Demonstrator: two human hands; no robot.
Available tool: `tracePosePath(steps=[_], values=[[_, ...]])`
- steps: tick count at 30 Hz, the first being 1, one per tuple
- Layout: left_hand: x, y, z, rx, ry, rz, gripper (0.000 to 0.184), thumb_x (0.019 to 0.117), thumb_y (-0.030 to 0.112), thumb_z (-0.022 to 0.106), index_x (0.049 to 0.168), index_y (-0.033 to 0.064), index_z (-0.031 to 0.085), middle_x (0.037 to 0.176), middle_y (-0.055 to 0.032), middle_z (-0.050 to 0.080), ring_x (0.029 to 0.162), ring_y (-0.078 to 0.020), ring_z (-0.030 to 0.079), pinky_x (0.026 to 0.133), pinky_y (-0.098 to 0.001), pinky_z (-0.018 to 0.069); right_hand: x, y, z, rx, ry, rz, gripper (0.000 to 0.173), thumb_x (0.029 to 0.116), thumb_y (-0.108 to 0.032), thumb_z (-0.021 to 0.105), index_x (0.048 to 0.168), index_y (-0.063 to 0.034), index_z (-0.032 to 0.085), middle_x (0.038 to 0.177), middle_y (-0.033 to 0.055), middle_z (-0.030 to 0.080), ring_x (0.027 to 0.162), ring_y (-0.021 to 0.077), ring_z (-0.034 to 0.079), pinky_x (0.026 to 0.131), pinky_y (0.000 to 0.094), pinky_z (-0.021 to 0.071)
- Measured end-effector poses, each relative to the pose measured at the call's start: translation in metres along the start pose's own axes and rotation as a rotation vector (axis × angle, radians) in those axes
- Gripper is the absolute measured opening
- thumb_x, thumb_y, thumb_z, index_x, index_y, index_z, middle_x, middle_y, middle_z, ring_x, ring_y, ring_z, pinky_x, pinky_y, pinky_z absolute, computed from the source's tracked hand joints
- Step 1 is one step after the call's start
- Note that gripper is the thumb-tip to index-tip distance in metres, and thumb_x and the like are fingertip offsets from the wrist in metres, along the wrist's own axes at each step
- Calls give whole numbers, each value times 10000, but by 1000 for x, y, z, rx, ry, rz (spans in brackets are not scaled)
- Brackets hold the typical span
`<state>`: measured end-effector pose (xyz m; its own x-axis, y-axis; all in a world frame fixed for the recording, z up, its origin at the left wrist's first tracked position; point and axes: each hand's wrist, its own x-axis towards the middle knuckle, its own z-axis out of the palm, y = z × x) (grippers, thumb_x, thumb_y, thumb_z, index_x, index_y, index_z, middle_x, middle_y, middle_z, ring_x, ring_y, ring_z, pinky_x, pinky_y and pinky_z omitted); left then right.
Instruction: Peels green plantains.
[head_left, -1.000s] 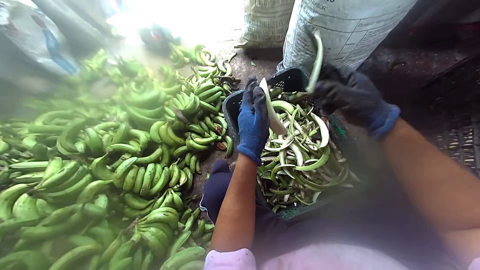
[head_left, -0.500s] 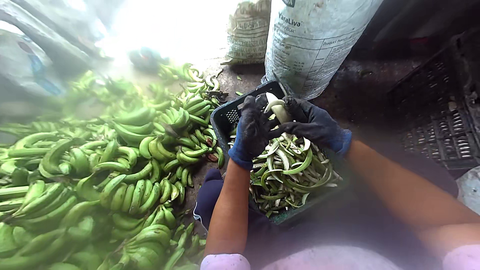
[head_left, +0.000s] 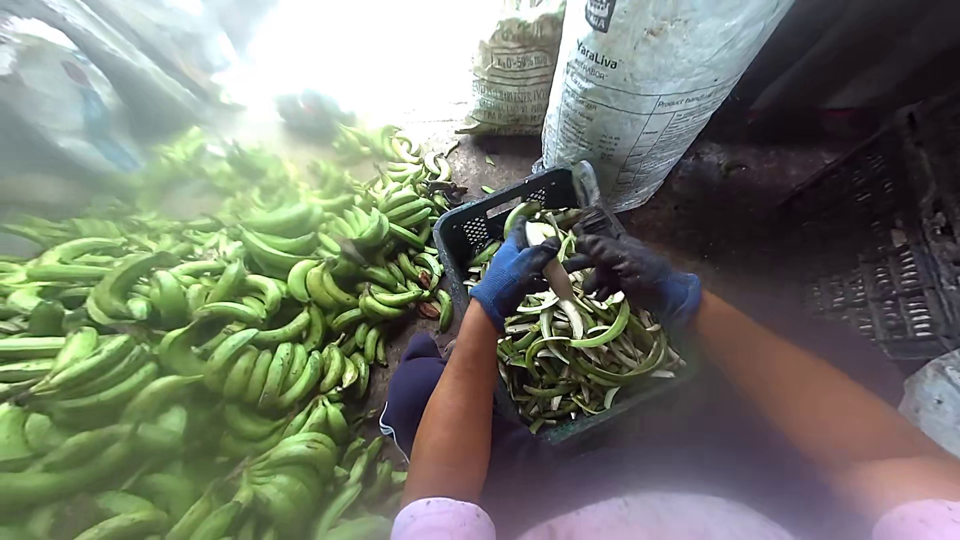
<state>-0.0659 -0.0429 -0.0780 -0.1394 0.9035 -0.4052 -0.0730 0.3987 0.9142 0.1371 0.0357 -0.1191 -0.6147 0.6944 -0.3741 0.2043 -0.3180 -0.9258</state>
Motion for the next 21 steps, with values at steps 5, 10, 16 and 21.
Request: tracePosePath(steps=[5, 10, 16, 21], values=[[18, -4, -49, 367, 404, 75, 967, 888, 565, 696, 1640, 269, 165, 1272, -205, 640, 1023, -351, 684, 849, -586, 568, -3, -23, -19, -186, 279, -63, 465, 1009, -466, 598, 1374, -182, 547, 1052, 59, 753, 666, 185, 698, 555, 347, 581], [19, 4, -31, 80, 334, 104, 1007, 860, 516, 763, 1628, 263, 162, 1264, -180, 634, 962, -302, 707, 767, -515, 618, -24, -34, 21, -105, -96, -493, 449, 999, -250, 579, 1427, -122, 533, 1350, 56, 633, 1107, 180, 666, 893, 361, 598], [4, 1, -6, -218, -228, 330, 398, 1069, 407, 458, 1420, 226, 507, 1102, -55, 694, 903, -184, 686, 771, -384, 602, -29, -16, 31, -30, -164, -379, 367, 971, -70, 599, 1337, -81, 609, 1135, 69, 700, 949, 147, 676, 842, 353, 590], [1, 15, 3, -139, -83, 212, 490, 1092, 426, 399, 1513, 176, 395, 1253, -138, 652, 997, -296, 715, 801, -444, 627, -85, -23, -44, 242, 138, -440, 373, 1021, -253, 463, 1307, -71, 619, 1176, 109, 682, 968, 207, 681, 819, 405, 598]])
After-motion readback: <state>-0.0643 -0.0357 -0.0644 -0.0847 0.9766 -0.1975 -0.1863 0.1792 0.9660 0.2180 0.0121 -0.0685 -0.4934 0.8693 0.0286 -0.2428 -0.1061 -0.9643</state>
